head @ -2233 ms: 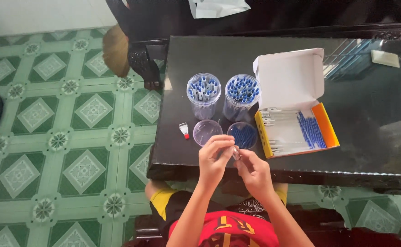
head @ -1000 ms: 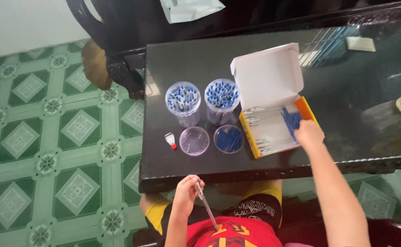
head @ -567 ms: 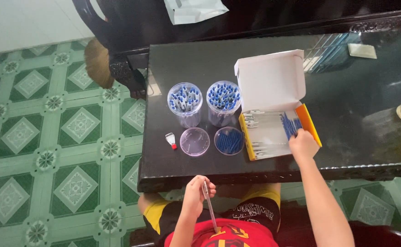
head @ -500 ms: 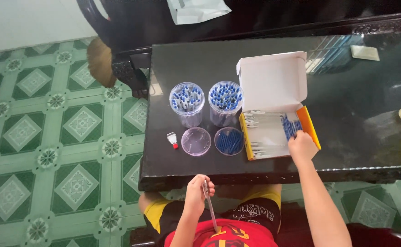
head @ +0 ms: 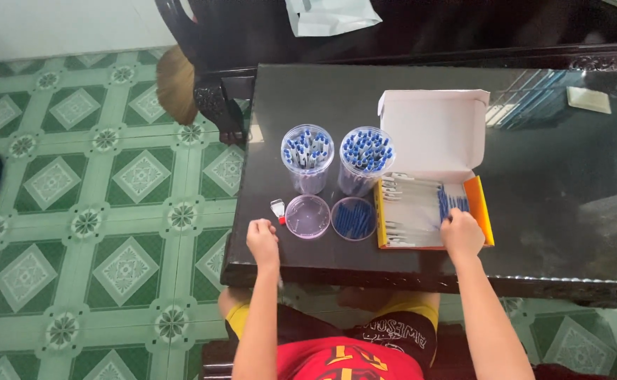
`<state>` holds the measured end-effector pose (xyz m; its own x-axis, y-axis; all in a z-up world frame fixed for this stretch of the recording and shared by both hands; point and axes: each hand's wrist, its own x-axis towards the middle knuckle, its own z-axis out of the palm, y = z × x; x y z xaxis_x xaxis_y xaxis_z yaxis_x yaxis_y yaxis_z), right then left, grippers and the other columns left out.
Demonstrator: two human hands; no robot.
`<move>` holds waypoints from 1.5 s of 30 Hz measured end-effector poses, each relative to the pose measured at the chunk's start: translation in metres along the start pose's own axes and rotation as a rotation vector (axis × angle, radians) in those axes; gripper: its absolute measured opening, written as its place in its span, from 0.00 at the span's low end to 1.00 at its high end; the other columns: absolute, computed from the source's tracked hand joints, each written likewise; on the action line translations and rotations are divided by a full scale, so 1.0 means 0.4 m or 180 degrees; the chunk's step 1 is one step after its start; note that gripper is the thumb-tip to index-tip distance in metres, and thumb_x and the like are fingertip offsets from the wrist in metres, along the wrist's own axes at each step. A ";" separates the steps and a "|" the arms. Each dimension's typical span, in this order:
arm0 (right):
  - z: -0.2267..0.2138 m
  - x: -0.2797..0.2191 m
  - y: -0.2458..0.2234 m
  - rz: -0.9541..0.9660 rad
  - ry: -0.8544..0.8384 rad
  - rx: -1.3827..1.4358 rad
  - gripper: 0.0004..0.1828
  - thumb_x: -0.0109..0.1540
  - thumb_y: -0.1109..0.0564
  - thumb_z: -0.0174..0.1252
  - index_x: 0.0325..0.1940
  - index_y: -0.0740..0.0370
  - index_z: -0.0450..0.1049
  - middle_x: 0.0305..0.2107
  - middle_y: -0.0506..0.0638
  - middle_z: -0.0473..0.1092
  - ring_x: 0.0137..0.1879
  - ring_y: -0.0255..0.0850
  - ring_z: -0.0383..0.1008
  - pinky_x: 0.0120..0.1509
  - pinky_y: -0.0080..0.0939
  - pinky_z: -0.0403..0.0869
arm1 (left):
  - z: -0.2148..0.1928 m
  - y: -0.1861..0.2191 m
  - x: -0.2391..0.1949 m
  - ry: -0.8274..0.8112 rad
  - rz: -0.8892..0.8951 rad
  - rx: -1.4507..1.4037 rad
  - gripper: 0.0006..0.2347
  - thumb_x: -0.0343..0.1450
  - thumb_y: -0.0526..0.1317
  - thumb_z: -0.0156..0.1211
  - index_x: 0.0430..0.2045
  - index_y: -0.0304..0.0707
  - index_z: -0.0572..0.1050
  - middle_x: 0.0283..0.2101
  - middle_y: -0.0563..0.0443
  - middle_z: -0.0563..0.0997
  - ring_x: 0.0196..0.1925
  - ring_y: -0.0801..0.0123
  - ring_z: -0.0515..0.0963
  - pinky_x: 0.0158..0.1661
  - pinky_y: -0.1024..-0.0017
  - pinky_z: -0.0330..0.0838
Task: The person assembles blue pens by inserting blue ink cartridges into white pen barrels. They pick up a barrel and a cartridge, insert the cartridge, and place the completed pen into a clear plastic cup. This process is repeated multiple times.
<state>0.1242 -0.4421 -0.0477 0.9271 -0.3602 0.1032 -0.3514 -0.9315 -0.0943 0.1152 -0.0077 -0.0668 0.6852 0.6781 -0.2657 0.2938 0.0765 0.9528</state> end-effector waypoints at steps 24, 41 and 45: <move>0.116 0.175 0.243 0.0048 -0.0604 -0.0038 0.23 0.58 0.42 0.50 0.50 0.42 0.85 0.52 0.45 0.79 0.57 0.51 0.81 0.63 0.51 0.73 | -0.015 0.110 0.163 -0.1123 -0.0018 0.1327 0.15 0.72 0.35 0.48 0.49 0.32 0.79 0.24 0.38 0.82 0.18 0.65 0.81 0.22 0.69 0.82; -0.031 0.080 0.002 0.0604 -0.1011 0.1035 0.23 0.59 0.52 0.51 0.56 0.51 0.81 0.45 0.61 0.79 0.58 0.61 0.77 0.61 0.61 0.74 | -0.033 0.062 0.260 -0.1155 0.0531 0.2244 0.15 0.74 0.36 0.43 0.46 0.42 0.80 0.48 0.37 0.84 0.56 0.45 0.80 0.58 0.54 0.73; -0.012 0.071 -0.001 0.0522 -0.0931 0.1006 0.21 0.60 0.51 0.50 0.54 0.52 0.80 0.45 0.61 0.79 0.58 0.61 0.77 0.60 0.63 0.74 | -0.043 0.058 0.245 -0.0976 0.0663 0.2111 0.14 0.74 0.36 0.43 0.46 0.39 0.79 0.48 0.35 0.84 0.54 0.42 0.81 0.57 0.51 0.73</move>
<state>0.1502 -0.4524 -0.0400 0.8763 -0.4296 -0.2180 -0.4817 -0.7857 -0.3881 0.1775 0.0730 -0.0681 0.8965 0.3894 -0.2111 0.4107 -0.5521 0.7256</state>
